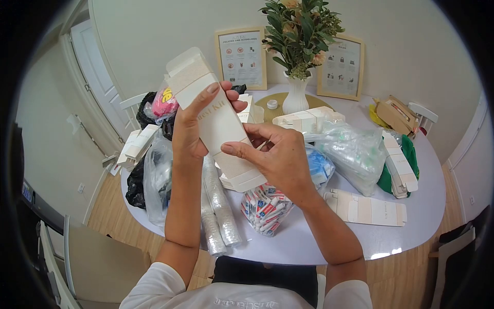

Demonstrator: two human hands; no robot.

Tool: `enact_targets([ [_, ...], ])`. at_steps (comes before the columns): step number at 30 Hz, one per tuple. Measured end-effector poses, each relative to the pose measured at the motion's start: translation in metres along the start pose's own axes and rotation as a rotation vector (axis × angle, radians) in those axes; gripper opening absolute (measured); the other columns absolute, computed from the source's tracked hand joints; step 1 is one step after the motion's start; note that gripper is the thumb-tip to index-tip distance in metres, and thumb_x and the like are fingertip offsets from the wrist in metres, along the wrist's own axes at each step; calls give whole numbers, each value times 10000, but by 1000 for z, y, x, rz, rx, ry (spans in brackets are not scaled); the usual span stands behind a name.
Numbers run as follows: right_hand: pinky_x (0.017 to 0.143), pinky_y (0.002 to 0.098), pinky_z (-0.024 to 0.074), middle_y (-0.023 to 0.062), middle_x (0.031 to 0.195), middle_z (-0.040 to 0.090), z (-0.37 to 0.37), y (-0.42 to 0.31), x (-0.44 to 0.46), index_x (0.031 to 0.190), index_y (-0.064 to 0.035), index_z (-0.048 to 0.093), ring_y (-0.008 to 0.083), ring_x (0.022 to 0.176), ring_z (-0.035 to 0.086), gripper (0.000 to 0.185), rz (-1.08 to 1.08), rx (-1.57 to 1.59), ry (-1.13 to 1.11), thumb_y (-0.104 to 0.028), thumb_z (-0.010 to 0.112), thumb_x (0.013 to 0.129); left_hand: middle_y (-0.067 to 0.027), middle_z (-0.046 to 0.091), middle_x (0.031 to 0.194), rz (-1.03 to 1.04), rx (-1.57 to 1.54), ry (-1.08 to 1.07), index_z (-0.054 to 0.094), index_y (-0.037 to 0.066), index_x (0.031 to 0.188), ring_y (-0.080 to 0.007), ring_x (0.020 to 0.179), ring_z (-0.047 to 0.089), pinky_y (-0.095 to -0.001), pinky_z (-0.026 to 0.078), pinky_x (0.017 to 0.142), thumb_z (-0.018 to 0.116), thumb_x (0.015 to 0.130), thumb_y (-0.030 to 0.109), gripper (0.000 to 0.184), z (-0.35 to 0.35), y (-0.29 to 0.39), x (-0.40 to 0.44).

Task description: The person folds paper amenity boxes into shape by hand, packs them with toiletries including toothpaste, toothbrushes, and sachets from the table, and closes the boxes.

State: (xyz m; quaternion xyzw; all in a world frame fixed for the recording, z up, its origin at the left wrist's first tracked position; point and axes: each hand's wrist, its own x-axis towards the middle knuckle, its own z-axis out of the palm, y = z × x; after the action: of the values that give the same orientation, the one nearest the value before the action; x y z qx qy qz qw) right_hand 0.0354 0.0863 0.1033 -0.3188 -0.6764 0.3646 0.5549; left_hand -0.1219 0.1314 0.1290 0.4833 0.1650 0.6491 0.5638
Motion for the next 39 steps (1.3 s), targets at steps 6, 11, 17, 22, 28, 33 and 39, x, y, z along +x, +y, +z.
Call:
enact_targets([
  [6, 592, 202, 466, 68, 739, 674, 2, 4, 0, 932, 33, 694, 66, 647, 578, 288, 115, -47, 40, -192, 752, 762, -153, 624, 896, -58, 150, 14, 550, -53, 1053, -249, 798, 659, -370, 574, 671, 681, 799, 225, 399, 0, -2, 0],
  [11, 547, 194, 435, 49, 717, 662, -6, 17, 11, 898, 49, 693, 57, 626, 555, 268, 121, 127, 129, -190, 734, 784, -179, 606, 979, -102, -62, -71, 480, -69, 1153, -268, 918, 628, -396, 558, 747, 623, 825, 188, 440, 14, -23, -1],
  [17, 605, 213, 482, 65, 810, 665, -31, 4, 9, 998, 59, 659, 80, 707, 587, 232, 51, 214, -57, -124, 641, 857, -163, 580, 938, -192, -287, 0, 453, -62, 1118, -284, 897, 618, -436, 525, 829, 575, 838, 143, 369, 4, -17, 3],
  [22, 686, 265, 540, 88, 980, 645, -20, -19, 0, 1154, 76, 567, 113, 823, 613, 365, 44, 347, -155, 1, 657, 807, -144, 553, 895, -100, -466, 249, 475, -24, 1037, -291, 837, 603, -479, 502, 883, 589, 839, 123, 272, 6, -12, 4],
  [28, 684, 296, 509, 116, 1039, 642, -8, -11, -5, 1104, -13, 635, 185, 829, 613, 392, -571, -523, 267, 11, 708, 720, -163, 572, 993, 10, -339, 86, 446, -4, 1164, -321, 948, 608, -436, 533, 826, 667, 834, 328, 517, 14, -17, 0],
  [33, 724, 337, 453, 71, 975, 627, -9, -14, -5, 1071, -54, 643, 220, 841, 574, 407, -887, -798, 38, -155, 747, 691, -186, 547, 1069, -52, -371, 150, 476, -48, 1084, -303, 878, 607, -476, 497, 899, 663, 816, 408, 561, 19, -5, -7],
  [39, 696, 303, 483, 68, 877, 612, -12, -18, -1, 1001, -58, 670, 214, 844, 575, 311, -630, -436, 145, -37, 730, 696, -155, 578, 903, -112, -401, 183, 486, -27, 1055, -279, 797, 621, -453, 556, 764, 605, 858, 211, 331, 5, -4, 0],
])
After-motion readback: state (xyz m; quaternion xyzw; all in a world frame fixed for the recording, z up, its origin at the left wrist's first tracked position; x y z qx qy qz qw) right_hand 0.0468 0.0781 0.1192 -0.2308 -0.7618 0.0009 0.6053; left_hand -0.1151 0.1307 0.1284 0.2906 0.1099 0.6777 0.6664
